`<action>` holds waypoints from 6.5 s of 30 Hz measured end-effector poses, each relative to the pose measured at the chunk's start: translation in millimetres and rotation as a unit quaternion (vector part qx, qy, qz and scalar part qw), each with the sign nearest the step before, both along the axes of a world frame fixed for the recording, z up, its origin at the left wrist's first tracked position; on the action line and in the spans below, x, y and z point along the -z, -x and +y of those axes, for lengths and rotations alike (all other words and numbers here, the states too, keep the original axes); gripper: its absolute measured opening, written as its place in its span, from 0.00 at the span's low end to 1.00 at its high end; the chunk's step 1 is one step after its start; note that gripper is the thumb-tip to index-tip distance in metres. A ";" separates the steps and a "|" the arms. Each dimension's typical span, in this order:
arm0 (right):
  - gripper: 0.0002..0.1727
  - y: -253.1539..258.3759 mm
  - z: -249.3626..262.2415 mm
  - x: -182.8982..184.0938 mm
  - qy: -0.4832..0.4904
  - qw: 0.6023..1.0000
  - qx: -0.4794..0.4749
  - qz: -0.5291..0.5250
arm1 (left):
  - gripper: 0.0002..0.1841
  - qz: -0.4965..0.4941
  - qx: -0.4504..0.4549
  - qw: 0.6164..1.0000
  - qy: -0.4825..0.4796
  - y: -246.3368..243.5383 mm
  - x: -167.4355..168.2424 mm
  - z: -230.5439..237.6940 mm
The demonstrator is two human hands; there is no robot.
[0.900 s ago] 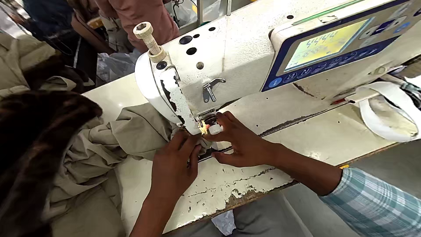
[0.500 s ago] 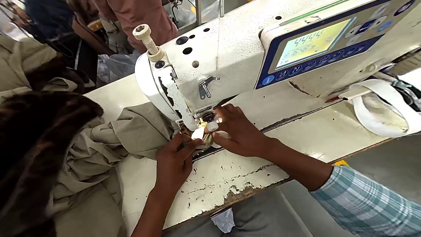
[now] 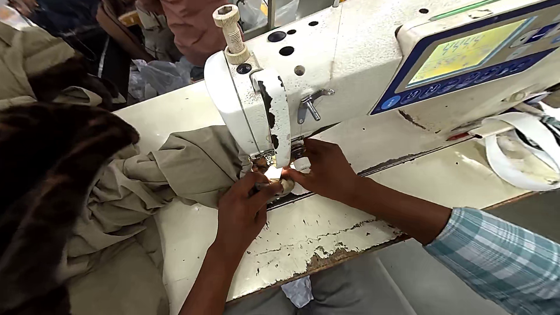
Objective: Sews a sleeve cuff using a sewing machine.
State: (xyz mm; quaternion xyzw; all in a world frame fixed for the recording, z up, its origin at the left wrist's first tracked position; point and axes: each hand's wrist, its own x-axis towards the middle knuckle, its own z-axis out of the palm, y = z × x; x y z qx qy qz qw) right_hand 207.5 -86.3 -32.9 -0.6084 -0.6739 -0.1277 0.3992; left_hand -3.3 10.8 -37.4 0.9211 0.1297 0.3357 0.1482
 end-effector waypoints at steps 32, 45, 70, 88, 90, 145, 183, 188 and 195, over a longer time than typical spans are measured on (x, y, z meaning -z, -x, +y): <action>0.07 2.7 8.7 0.4 0.106 0.990 -0.046 0.083 | 0.09 0.362 -0.080 0.927 -0.060 -26.9 -82.7 -14.0; 0.13 0.8 2.9 1.2 0.072 0.981 -0.166 0.068 | 0.08 0.283 -0.083 0.940 -0.170 -11.0 -75.9 -31.1; 0.10 3.4 7.1 12.9 0.088 0.986 -0.121 0.070 | 0.15 0.300 0.022 0.939 -0.169 -16.2 -72.9 19.2; 0.14 3.0 0.6 1.1 0.035 0.976 -0.211 0.030 | 0.09 0.268 -0.050 0.938 -0.216 4.0 -69.1 -25.6; 0.14 3.1 0.2 4.4 0.039 0.978 -0.206 0.011 | 0.09 0.273 -0.041 0.941 -0.194 3.4 -70.1 -24.4; 0.21 -2.0 3.7 10.1 0.094 0.976 -0.146 0.131 | 0.18 0.228 0.005 0.964 -0.134 9.7 -63.0 -6.8; 0.16 -0.8 -16.9 -5.0 0.166 0.970 -0.145 0.098 | 0.18 0.198 0.068 0.972 -0.108 1.1 -49.9 4.9; 0.18 -7.1 -15.6 -3.1 0.148 0.974 -0.120 0.126 | 0.18 0.268 0.106 0.953 -0.092 -8.2 -62.5 -5.5; 0.12 -18.0 7.7 -32.6 0.254 0.933 0.014 0.255 | 0.15 0.334 0.133 0.927 -0.103 -18.6 -72.9 -6.1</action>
